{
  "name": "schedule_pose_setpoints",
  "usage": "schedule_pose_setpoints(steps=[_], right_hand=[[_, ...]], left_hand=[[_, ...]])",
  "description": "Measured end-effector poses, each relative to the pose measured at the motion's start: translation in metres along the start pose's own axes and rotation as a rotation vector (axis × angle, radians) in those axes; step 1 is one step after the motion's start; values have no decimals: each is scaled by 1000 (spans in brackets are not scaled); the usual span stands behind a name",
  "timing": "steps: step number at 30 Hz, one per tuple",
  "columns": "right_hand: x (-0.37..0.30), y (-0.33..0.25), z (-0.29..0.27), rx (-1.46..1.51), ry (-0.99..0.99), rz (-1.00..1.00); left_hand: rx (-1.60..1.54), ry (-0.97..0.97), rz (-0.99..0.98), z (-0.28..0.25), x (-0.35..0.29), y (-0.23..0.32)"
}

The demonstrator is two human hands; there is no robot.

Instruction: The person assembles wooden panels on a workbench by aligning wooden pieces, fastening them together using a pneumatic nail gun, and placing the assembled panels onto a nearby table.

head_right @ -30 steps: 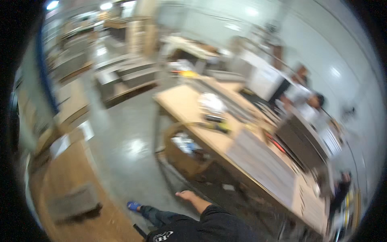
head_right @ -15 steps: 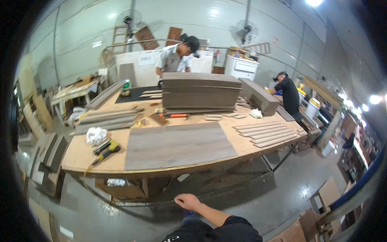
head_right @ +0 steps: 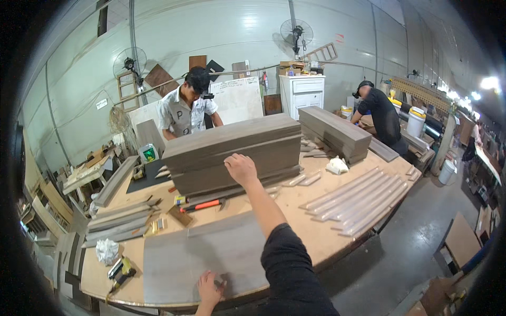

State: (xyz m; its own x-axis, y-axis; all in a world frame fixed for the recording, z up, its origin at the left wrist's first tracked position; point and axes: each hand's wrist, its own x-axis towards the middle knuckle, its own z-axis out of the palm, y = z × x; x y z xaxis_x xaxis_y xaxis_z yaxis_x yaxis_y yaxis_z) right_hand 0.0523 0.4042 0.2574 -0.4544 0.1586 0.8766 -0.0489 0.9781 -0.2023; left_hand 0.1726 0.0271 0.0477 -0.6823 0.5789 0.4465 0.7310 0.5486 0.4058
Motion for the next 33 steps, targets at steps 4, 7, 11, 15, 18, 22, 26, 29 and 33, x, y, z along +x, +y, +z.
schedule_pose_setpoints(steps=[4,7,11,15,18,22,26,29,33], right_hand=[[46,50,63,-4,-107,42],[65,76,101,-89,-152,8],[70,91,114,-82,-47,-52],[79,91,113,-65,-106,-47],[78,89,107,-111,-121,-78],[84,76,60,-67,-93,-151],[164,1,-35,-83,-58,-427],[176,-79,-84,-50,-78,-390],[113,-159,-62,63,-487,-244]], left_hand=[[156,-50,-93,24,10,-1],[173,-41,-66,10,22,21],[75,-183,-169,26,21,7],[111,-151,-168,24,29,8],[87,-150,-160,24,22,7],[109,-115,-149,29,12,-7],[-698,146,-532,50,-1,-110],[-660,709,-410,-69,67,-143],[-1214,1042,-387,-212,94,-122]])
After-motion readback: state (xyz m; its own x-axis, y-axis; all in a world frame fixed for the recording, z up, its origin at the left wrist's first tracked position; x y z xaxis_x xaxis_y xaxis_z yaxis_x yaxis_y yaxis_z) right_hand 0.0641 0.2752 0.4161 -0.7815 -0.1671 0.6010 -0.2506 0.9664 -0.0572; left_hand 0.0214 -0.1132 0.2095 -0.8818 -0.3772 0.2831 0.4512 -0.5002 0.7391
